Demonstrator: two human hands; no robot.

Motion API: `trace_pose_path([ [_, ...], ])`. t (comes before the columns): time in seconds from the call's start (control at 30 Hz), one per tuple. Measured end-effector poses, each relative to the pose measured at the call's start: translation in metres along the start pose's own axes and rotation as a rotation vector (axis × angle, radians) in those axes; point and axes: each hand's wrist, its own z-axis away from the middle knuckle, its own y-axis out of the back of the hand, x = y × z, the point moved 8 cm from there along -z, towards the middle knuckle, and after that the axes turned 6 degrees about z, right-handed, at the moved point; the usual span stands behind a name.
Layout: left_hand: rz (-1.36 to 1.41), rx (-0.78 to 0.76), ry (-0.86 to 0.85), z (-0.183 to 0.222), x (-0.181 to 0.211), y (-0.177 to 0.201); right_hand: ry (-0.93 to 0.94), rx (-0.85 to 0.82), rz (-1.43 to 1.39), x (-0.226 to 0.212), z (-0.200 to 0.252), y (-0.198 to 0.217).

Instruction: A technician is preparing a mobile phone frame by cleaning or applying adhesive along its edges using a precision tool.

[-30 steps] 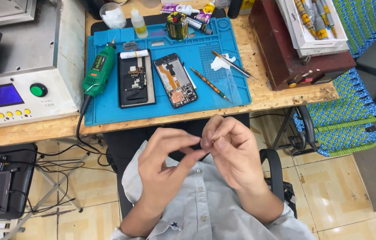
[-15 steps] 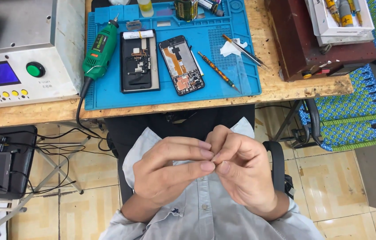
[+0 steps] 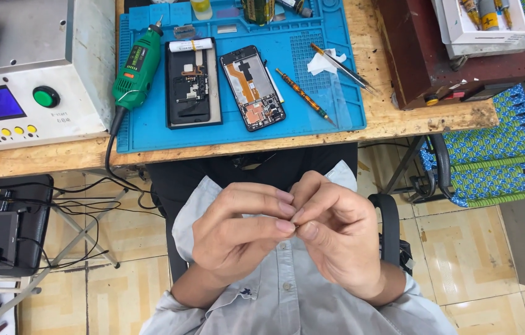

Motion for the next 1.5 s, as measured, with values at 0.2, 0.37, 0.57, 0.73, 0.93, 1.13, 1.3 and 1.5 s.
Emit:
trace_pose_path([
  [0.2,0.031,0.015,0.029,0.0011,-0.0042,-0.0001,0.019,0.018,0.115,-0.0023,-0.0002,0.0026],
  [0.37,0.022,-0.052,0.014,-0.0008,-0.0025,-0.0001,-0.026,-0.011,0.154,-0.0044,-0.0015,0.0016],
  [0.57,0.040,-0.061,0.014,-0.0031,-0.0015,0.0017,-0.054,-0.033,0.205,-0.0053,-0.0027,-0.0005],
  [0.73,0.063,-0.069,0.021,-0.0044,-0.0025,0.0027,-0.055,-0.044,0.234,-0.0049,-0.0026,-0.0005],
  [0.93,0.045,-0.088,0.018,-0.0038,-0.0033,0.0022,-0.067,-0.065,0.250,-0.0035,-0.0027,-0.0008],
  [1.13,0.038,-0.106,0.025,-0.0029,-0.0047,0.0020,-0.075,-0.060,0.246,-0.0014,-0.0030,0.0008],
  [1.3,0.092,-0.069,0.031,-0.0025,-0.0062,0.0033,-0.050,-0.062,0.185,-0.0007,-0.0027,0.0010],
  [1.5,0.090,-0.055,0.016,-0.0034,-0.0044,0.0037,-0.019,-0.050,0.198,-0.0004,-0.0001,0.0043],
])
